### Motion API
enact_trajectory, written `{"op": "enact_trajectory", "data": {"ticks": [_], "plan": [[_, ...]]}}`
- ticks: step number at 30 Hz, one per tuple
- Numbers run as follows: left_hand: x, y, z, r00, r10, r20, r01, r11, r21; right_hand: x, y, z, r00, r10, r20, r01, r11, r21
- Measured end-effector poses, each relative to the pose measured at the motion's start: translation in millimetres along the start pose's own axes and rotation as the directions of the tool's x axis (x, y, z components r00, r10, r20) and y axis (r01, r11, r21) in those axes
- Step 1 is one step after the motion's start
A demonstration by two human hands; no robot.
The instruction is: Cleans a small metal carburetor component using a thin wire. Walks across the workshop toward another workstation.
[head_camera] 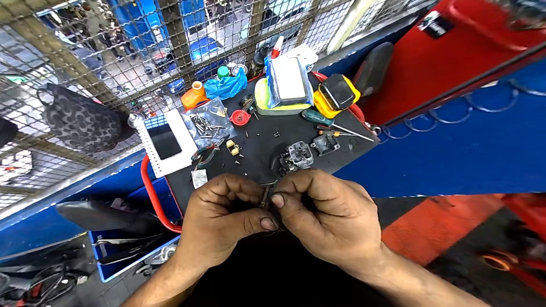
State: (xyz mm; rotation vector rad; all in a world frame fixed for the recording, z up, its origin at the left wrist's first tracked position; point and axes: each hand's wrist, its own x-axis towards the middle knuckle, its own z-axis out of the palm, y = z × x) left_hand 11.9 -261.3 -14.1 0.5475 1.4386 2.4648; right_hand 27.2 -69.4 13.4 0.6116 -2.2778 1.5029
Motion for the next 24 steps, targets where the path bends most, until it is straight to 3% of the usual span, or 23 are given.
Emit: {"op": "enact_trajectory", "data": {"ticks": [15, 21, 24], "plan": [[1.3, -2.6, -1.9, 1.0, -0.009, -0.019, 0.009, 1.0, -0.009, 1.8, 2.9, 1.5, 1.0, 0.004, -0.01, -0.004, 1.0, 0.015], [2.1, -0.8, -3.6, 1.0, 0.028, -0.002, -0.027, 0.979, 0.204, 1.3, 7.4, 0.4, 0.998, 0.026, 0.051, -0.031, 0.995, 0.094], [1.1, 0.8, -2.8, 1.0, 0.017, 0.012, -0.02, 0.961, 0.277, 0.6, 10.0, 0.3, 0.998, -0.023, 0.057, 0.021, 0.999, 0.036]]}}
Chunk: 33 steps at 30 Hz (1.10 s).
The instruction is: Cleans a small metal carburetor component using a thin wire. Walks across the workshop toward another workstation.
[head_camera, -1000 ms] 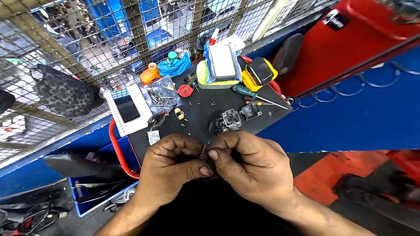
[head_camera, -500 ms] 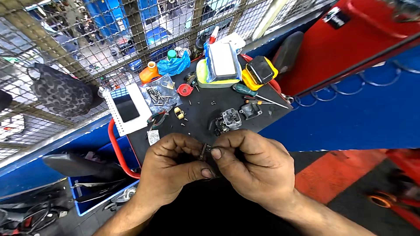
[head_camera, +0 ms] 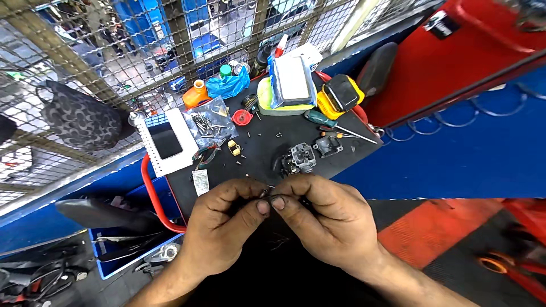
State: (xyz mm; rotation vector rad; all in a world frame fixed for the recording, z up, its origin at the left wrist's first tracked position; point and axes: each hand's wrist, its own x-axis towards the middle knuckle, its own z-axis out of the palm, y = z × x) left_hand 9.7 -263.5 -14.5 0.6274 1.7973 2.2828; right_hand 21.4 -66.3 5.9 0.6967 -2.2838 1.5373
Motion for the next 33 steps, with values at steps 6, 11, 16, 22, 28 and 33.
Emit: {"op": "enact_trajectory", "data": {"ticks": [6, 11, 16, 22, 28, 33], "plan": [[-3, -1, 1, 1.0, -0.022, -0.02, 0.023, 0.999, 0.026, -5, 6, -1, 0.988, -0.155, 0.014, 0.152, 0.943, -0.296], [-4, -1, 2, 0.999, -0.025, -0.03, 0.029, 0.99, 0.137, -8, 9, -1, 0.973, -0.226, 0.052, 0.229, 0.905, -0.358], [-8, -8, 0, 0.998, -0.051, -0.027, 0.057, 0.93, 0.363, -13, 11, -1, 0.97, -0.223, 0.094, 0.242, 0.894, -0.378], [-13, -14, -4, 0.972, -0.219, 0.088, 0.175, 0.919, 0.354, -28, 16, -6, 0.975, -0.167, 0.144, 0.199, 0.946, -0.256], [-12, -18, -16, 0.887, -0.307, 0.346, 0.285, 0.952, 0.115, -41, 15, -9, 0.975, -0.089, 0.202, 0.1, 0.994, -0.044], [-10, -20, -19, 0.879, -0.3, 0.372, 0.309, 0.95, 0.036, -44, 14, -14, 0.987, -0.047, 0.154, 0.04, 0.998, 0.048]]}}
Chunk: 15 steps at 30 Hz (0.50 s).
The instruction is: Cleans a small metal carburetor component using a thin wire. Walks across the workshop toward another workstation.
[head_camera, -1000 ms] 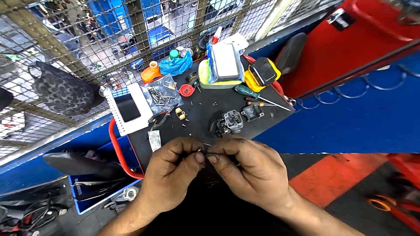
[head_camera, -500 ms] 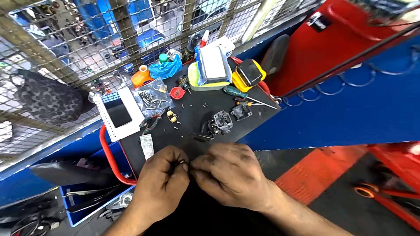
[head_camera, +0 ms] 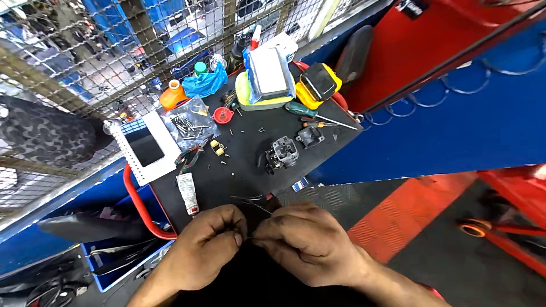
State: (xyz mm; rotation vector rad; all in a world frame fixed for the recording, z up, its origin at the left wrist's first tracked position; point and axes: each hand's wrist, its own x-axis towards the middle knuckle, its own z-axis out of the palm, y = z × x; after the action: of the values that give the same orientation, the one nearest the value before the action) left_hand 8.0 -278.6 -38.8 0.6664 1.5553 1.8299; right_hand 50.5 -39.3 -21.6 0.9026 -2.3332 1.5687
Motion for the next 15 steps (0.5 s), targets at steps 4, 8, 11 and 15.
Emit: {"op": "enact_trajectory", "data": {"ticks": [4, 8, 11, 15], "plan": [[-13, 2, -14, 0.956, -0.007, -0.295, 0.116, 0.929, 0.352, -9, 0, -21, 0.983, 0.123, -0.135, -0.133, 0.989, -0.068], [-22, -2, -20, 0.912, -0.123, -0.392, 0.299, 0.852, 0.429, -16, 8, -22, 0.963, 0.208, -0.17, -0.229, 0.966, -0.116], [-23, -3, -14, 0.904, -0.175, -0.389, 0.341, 0.845, 0.412, -15, 11, -15, 0.959, 0.234, -0.16, -0.254, 0.96, -0.118], [-20, -2, -6, 0.948, -0.086, -0.307, 0.236, 0.838, 0.492, -11, 10, -11, 0.969, 0.202, -0.142, -0.222, 0.965, -0.141]]}}
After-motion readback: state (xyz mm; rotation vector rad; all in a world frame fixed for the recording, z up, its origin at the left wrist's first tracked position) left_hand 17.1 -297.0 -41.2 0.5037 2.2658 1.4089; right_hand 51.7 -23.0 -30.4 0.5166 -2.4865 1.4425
